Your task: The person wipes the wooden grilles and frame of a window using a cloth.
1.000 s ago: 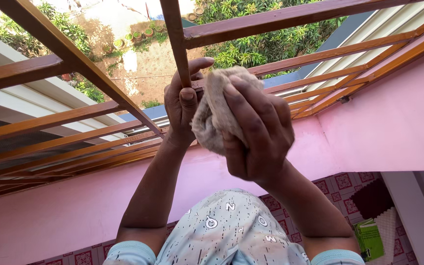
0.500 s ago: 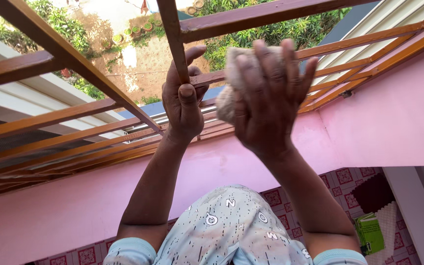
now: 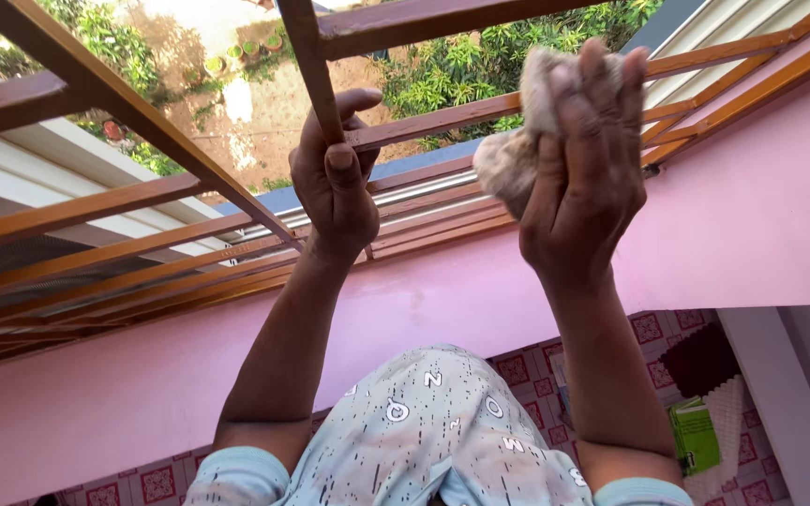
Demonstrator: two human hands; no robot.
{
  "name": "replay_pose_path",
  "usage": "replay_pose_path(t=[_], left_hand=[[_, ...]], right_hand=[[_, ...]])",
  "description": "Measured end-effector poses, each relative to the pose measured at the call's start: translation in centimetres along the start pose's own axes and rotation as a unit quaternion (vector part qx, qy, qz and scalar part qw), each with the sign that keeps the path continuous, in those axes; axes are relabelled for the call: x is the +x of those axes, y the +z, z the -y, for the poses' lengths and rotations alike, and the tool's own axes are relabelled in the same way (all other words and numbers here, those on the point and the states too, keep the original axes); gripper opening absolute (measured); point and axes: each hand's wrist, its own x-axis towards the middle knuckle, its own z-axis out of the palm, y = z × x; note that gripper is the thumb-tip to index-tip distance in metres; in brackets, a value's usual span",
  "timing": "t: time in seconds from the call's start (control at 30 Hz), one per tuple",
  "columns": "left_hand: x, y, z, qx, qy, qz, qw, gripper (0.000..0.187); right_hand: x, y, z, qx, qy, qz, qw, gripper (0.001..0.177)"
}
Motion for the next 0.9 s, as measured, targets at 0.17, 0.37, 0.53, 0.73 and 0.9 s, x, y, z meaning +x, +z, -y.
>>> replay_pose_path(t=[0.17, 0.37, 0.53, 0.73, 0.9], left_hand=[[-1.5, 0.1, 1.0, -0.001, -0.007, -0.020, 1.000, 0.057], [-7.1, 2.4, 0.7, 0.207, 0.029, -0.082, 0.974, 0.055], [-11.7, 4.0, -3.2, 0.182, 0.036, 0.048, 0.982, 0.081], [-11.8, 4.2, -3.8, -0.175, -0.230, 0.182, 0.940, 0.070], [-10.3, 3.9, -5.3, -0.059, -0.266, 0.142, 0.952, 0.061]], right_hand=[[-5.3, -1.5, 0.2, 0.502, 0.117, 0.112, 0.849, 0.029], [-10.2, -1.9, -2.2, 0.662, 0.346, -0.052, 0.663, 0.033], [-12.2, -1.9, -1.4, 0.690, 0.336, -0.046, 0.640, 0.031], [-13.2, -0.6, 0.1, 0.661, 0.325, -0.027, 0.676, 0.034], [-12.0, -1.4, 2.5, 0.275, 0.118, -0.031, 0.954, 0.052]])
